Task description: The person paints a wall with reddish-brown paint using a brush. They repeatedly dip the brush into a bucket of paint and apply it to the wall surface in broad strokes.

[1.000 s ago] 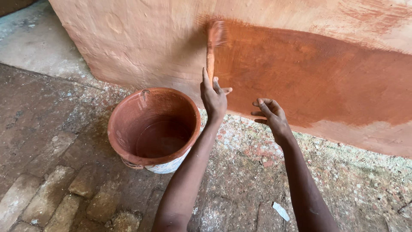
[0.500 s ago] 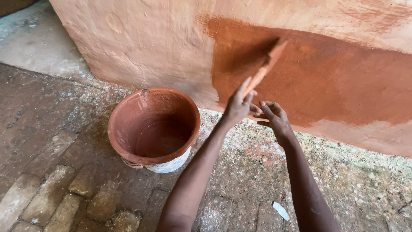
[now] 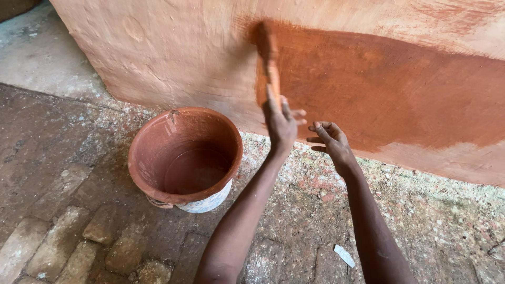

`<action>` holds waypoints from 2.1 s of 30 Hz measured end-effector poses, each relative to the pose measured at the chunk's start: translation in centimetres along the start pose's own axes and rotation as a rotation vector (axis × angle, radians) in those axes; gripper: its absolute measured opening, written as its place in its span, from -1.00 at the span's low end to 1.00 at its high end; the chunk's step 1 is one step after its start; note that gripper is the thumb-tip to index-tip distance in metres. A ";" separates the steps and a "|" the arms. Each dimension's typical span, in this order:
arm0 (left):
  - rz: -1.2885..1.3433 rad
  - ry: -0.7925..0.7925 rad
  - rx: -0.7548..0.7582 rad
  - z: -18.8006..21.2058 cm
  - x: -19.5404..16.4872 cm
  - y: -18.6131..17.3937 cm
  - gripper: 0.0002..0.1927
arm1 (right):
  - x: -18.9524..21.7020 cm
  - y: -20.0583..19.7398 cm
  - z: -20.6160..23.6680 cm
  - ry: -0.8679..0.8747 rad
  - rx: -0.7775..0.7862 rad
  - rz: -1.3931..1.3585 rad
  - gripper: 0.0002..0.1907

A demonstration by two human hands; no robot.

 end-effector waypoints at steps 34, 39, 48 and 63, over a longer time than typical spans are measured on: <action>-0.036 -0.010 0.516 -0.3 1.0 1.9 -0.43 | 0.5 -1.4 0.8 -0.035 -0.004 -0.068 -0.43; -0.052 -0.193 0.158 -1.7 1.3 -1.8 -0.39 | 0.7 -1.0 0.5 -0.038 -0.001 -0.040 -0.42; 0.004 -0.028 -0.165 -0.6 -0.1 -1.8 -0.34 | -0.2 -0.9 0.4 -0.009 0.003 -0.019 -0.40; -0.438 0.066 0.420 1.6 5.1 4.5 -0.30 | 0.7 1.4 -1.0 -0.044 -0.033 -0.308 -0.46</action>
Point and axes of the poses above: each hand's wrist, its own z-axis away from the middle knuckle, its own y-axis out of the palm, x = y × z, the point moved 5 cm from there along -z, towards the middle knuckle, and after that the axes turned 9 degrees about x, right-handed, at the moved point
